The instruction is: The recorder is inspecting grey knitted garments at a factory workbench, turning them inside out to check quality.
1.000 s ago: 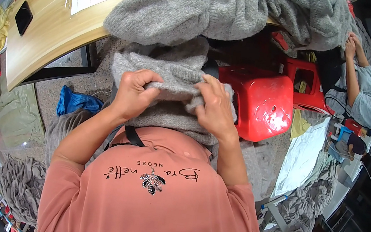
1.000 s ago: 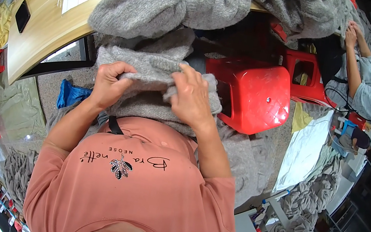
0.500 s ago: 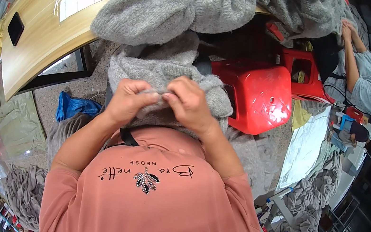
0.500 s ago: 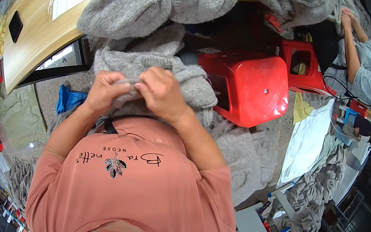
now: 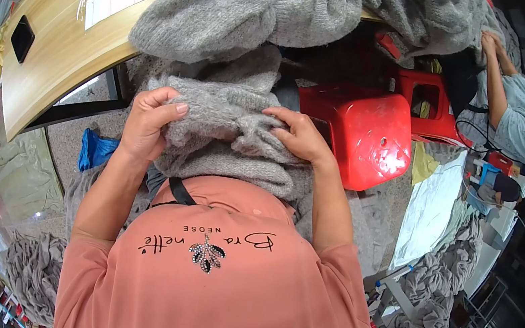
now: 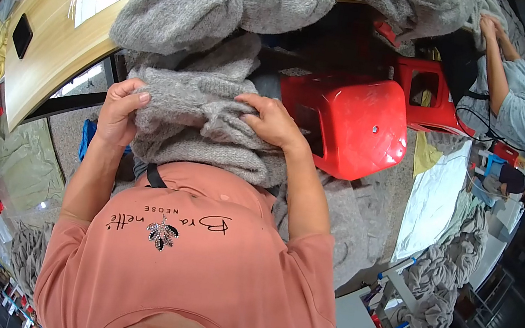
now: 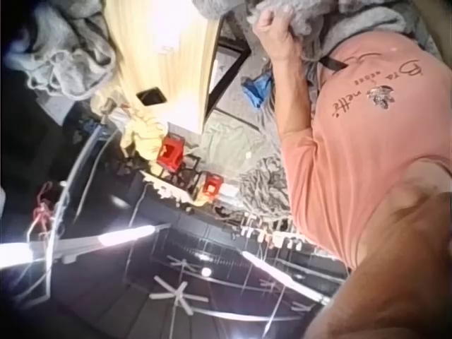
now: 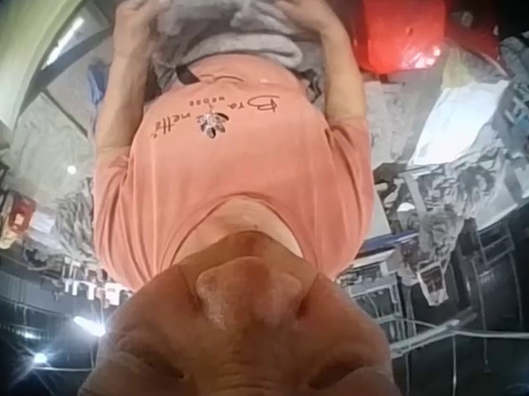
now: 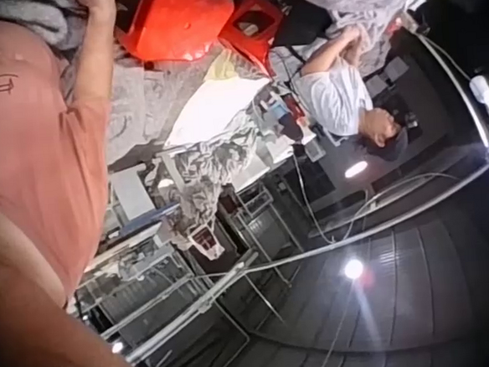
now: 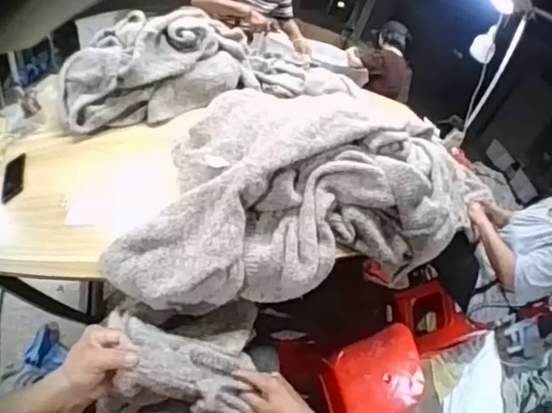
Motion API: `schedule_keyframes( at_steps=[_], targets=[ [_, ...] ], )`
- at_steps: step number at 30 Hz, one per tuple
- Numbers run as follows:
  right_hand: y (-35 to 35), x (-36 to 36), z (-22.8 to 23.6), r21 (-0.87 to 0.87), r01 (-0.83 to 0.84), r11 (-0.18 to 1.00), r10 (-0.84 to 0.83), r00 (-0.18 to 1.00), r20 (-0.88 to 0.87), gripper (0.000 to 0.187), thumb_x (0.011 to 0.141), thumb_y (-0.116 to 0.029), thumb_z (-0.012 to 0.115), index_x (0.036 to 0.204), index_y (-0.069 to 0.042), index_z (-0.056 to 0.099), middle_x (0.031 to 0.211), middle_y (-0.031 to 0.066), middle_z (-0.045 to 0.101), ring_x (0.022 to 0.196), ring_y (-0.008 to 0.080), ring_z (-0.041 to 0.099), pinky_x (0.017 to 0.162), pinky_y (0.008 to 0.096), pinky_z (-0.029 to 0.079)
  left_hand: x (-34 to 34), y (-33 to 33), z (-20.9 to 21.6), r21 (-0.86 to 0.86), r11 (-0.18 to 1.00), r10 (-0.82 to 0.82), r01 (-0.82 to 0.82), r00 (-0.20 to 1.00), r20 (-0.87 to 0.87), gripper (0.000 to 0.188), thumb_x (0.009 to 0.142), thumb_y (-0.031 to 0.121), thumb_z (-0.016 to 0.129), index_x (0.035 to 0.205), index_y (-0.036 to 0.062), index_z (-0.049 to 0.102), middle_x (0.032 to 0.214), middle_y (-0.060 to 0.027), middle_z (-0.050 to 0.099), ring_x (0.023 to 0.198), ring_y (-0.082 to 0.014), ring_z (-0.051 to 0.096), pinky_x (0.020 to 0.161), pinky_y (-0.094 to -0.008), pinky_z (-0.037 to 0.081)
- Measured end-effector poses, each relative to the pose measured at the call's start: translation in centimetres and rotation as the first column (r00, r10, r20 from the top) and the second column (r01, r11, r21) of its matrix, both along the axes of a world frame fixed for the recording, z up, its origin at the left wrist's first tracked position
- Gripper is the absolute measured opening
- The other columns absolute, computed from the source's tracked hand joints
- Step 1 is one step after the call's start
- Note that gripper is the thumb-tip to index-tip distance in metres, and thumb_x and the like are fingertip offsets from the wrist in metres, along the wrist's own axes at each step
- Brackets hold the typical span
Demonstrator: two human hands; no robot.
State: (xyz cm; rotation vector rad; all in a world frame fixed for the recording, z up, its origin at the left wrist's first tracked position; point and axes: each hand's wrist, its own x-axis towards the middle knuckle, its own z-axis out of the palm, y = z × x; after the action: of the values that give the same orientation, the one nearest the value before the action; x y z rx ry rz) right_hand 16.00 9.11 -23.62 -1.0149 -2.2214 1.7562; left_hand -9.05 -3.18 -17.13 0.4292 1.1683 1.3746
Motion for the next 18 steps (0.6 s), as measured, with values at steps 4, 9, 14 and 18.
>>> schedule_keyframes(
  at_steps=[4,9,14,18],
  targets=[
    [0.0,0.3,-1.4,-0.064,0.162,0.985,-0.168,0.981,-0.099,0.019,0.076,0.001,0.054,0.094,0.001,0.060,0.082,0.0047,0.063,0.077,0.0084,0.055,0.069,0.0223,0.044,0.1,0.4,0.2,0.032,0.999,-0.017,0.018,1.000,-0.012,0.004,0.074,0.003,0.061,0.077,0.0004,0.060,0.072,-0.0027,0.061,0.064,-0.0069,0.054,0.061,-0.0216,0.043],
    [-0.2,0.0,0.4,0.019,0.347,0.938,-0.345,0.935,-0.079,0.010,0.078,-0.003,0.057,0.086,0.001,0.060,0.074,-0.0013,0.059,0.071,0.0036,0.051,0.065,0.0191,0.043,-0.6,0.0,-0.2,0.073,0.997,-0.011,0.012,1.000,-0.004,0.005,0.073,0.003,0.062,0.078,0.0003,0.061,0.073,-0.0026,0.062,0.065,-0.0070,0.055,0.061,-0.0213,0.043],
    [-0.8,-0.2,1.6,0.363,-0.080,0.929,0.057,0.996,0.072,0.027,0.069,0.002,0.056,0.096,0.002,0.058,0.086,0.0152,0.061,0.076,0.0200,0.059,0.072,0.0280,0.045,-0.3,0.5,-0.2,0.054,0.998,-0.032,0.031,0.999,0.013,0.006,0.073,0.003,0.061,0.079,-0.0001,0.061,0.074,-0.0035,0.062,0.063,-0.0072,0.054,0.060,-0.0206,0.042],
    [-1.0,-0.1,1.0,0.157,-0.022,0.987,0.023,1.000,-0.008,0.025,0.071,0.006,0.049,0.094,0.002,0.058,0.085,0.0147,0.061,0.076,0.0193,0.059,0.071,0.0267,0.045,-0.1,0.6,0.0,0.064,0.998,-0.017,0.016,1.000,0.017,0.006,0.074,0.003,0.062,0.079,-0.0001,0.061,0.074,-0.0038,0.062,0.064,-0.0074,0.055,0.060,-0.0206,0.042]
  ],
)
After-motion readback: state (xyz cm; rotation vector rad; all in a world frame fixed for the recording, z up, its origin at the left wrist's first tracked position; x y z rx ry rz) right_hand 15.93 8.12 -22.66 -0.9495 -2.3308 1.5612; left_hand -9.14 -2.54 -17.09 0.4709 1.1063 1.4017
